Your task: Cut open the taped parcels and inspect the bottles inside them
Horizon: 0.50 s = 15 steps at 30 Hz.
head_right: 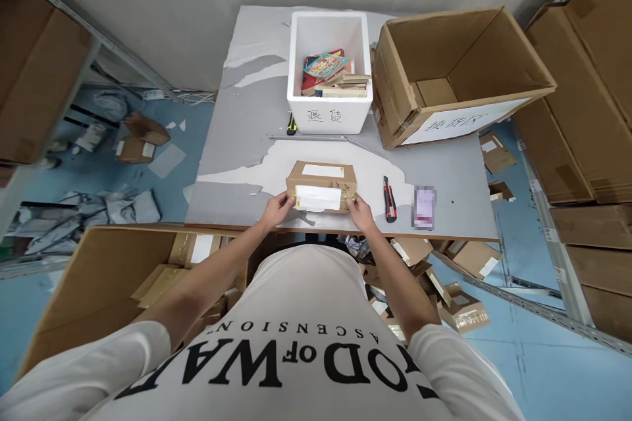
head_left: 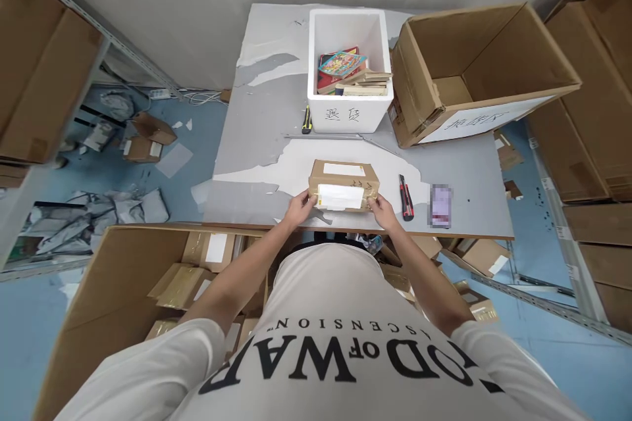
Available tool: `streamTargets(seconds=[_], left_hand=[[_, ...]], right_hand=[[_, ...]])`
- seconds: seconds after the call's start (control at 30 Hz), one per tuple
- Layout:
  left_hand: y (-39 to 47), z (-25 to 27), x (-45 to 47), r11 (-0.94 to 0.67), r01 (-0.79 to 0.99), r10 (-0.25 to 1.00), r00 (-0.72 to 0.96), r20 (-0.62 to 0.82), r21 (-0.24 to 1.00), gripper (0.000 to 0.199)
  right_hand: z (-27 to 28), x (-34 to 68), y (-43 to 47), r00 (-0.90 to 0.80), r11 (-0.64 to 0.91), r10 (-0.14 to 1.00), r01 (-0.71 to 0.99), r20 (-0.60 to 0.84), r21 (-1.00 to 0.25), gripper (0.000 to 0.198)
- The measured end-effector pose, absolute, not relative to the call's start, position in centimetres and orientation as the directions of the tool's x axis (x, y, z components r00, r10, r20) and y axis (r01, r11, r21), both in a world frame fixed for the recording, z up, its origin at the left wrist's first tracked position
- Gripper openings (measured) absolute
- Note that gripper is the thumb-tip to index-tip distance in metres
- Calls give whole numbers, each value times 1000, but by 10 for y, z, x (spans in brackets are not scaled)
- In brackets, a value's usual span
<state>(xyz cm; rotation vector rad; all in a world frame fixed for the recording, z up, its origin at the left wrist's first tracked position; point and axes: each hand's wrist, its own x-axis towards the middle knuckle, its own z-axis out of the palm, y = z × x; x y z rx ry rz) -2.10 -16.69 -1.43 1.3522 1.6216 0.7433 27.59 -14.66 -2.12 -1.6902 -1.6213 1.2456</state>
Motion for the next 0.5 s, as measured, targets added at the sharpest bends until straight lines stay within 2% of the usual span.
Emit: streamTargets(seconds=[0.13, 0.3, 0.4, 0.5], left_hand=[[-159, 11, -15, 246, 596, 969, -170, -179, 765, 50], [-145, 9, -10, 320, 657, 946, -189, -262, 682, 56], [-145, -1, -12, 327, 651, 943, -174, -285, 685, 56], [-149, -9, -14, 317, 607, 946, -153, -285, 728, 55]], right_hand=[[10, 273, -132, -17, -228, 938, 721, -345, -655, 57], [11, 270, -114, 24, -298, 894, 778, -447, -553, 53], [-2, 273, -112, 33, -343, 877, 742, -479, -577, 51], [-14, 276, -117, 31, -398, 874, 619, -485, -677, 51]])
